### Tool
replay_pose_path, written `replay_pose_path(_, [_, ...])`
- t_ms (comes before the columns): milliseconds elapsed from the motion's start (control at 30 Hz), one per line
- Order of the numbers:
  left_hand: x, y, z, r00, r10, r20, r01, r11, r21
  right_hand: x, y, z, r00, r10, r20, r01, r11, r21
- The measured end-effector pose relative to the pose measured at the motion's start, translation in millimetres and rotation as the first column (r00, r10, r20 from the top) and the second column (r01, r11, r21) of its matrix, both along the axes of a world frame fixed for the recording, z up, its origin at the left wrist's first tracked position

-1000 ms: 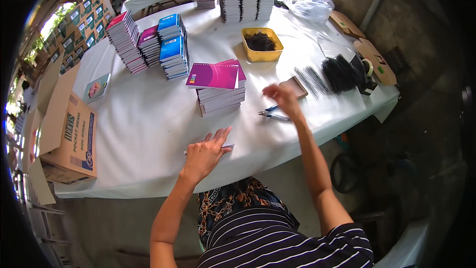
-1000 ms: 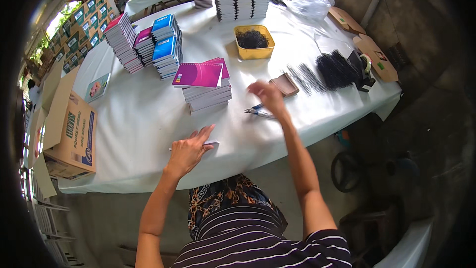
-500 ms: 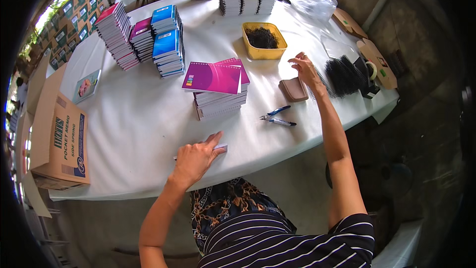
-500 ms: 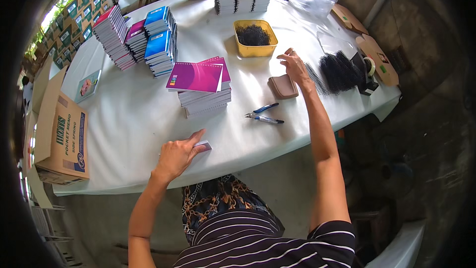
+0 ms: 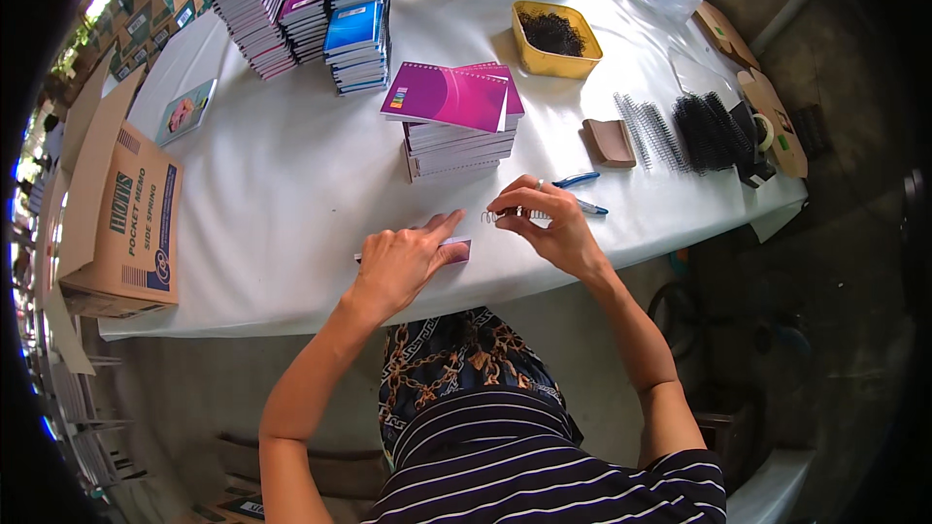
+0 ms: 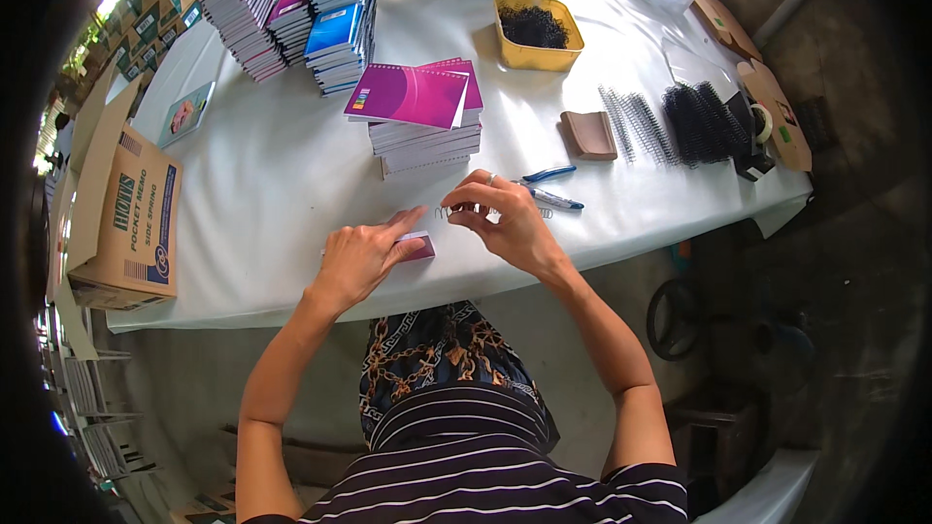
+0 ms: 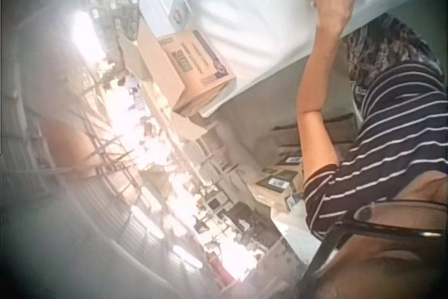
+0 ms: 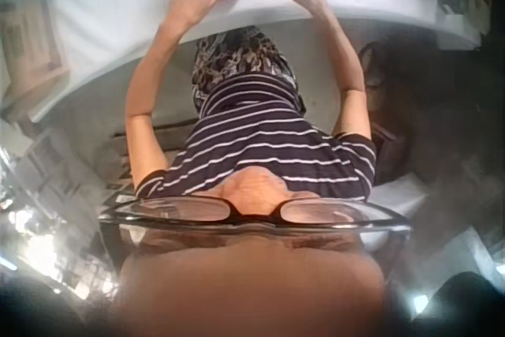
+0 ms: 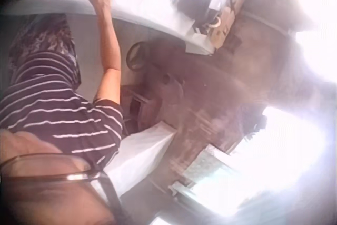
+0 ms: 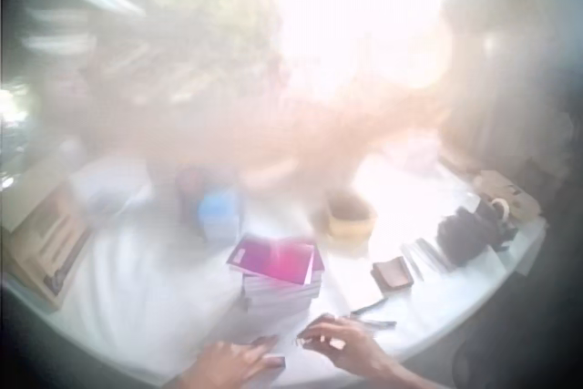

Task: The person binds notebooks by threading a spiral wire into the punched holes of a stack of covers and pages and then trims the wire using a pair of pliers.

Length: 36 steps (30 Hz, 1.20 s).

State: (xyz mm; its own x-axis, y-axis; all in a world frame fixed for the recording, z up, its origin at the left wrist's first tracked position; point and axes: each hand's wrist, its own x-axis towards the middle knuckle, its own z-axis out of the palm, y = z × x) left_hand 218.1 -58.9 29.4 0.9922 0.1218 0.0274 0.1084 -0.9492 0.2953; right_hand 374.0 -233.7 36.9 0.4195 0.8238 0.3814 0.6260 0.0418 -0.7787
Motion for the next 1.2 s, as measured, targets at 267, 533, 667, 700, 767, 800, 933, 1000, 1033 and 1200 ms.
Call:
replay_pose_path(267, [1, 1, -4, 0.992, -0.033, 0.119, 0.034, 0.999, -0.002, -6, 11, -19, 0.992, 0.099, -0.084, -0.104, 0.993, -0.056])
replay_pose_path(533, [2, 3, -2, 0.995, -0.042, 0.094, 0.039, 0.999, 0.03, 7, 11, -18, 0.97, 0.231, -0.073, -0.243, 0.922, -0.303])
replay_pose_path(667, [3, 5, -8, 0.992, -0.017, 0.127, 0.012, 0.999, 0.041, -8, 9, -4, 0.96, 0.126, 0.25, -0.042, 0.948, -0.317])
replay_pose_path(700, [3, 5, -8, 0.99, -0.02, 0.137, 0.013, 0.999, 0.049, -7, 7, -4, 0.948, 0.153, 0.278, -0.044, 0.931, -0.362])
replay_pose_path(767, [4, 5, -7, 0.987, -0.032, 0.157, 0.022, 0.998, 0.064, -10, 6, -3, 0.935, 0.162, 0.315, -0.018, 0.91, -0.415])
replay_pose_path(800, [4, 4, -8, 0.988, -0.022, 0.152, 0.01, 0.997, 0.077, -14, 8, 0, 0.934, 0.146, 0.325, 0.005, 0.907, -0.422])
replay_pose_path(933, [6, 2, -12, 0.971, -0.034, 0.235, 0.02, 0.998, 0.066, -10, 10, -5, 0.848, 0.171, 0.502, 0.015, 0.938, -0.345])
replay_pose_path(1000, [7, 1, -10, 0.972, -0.034, 0.234, 0.03, 0.999, 0.018, -10, 9, -7, 0.86, 0.197, 0.471, 0.026, 0.905, -0.425])
replay_pose_path(1033, [7, 0, -7, 0.982, -0.017, 0.187, 0.019, 1.0, -0.009, -10, 10, -7, 0.866, 0.21, 0.453, 0.027, 0.887, -0.462])
replay_pose_path(1200, [9, 2, -8, 0.986, -0.013, 0.166, 0.028, 0.996, -0.088, -11, 10, -9, 0.877, 0.153, 0.455, 0.004, 0.946, -0.325])
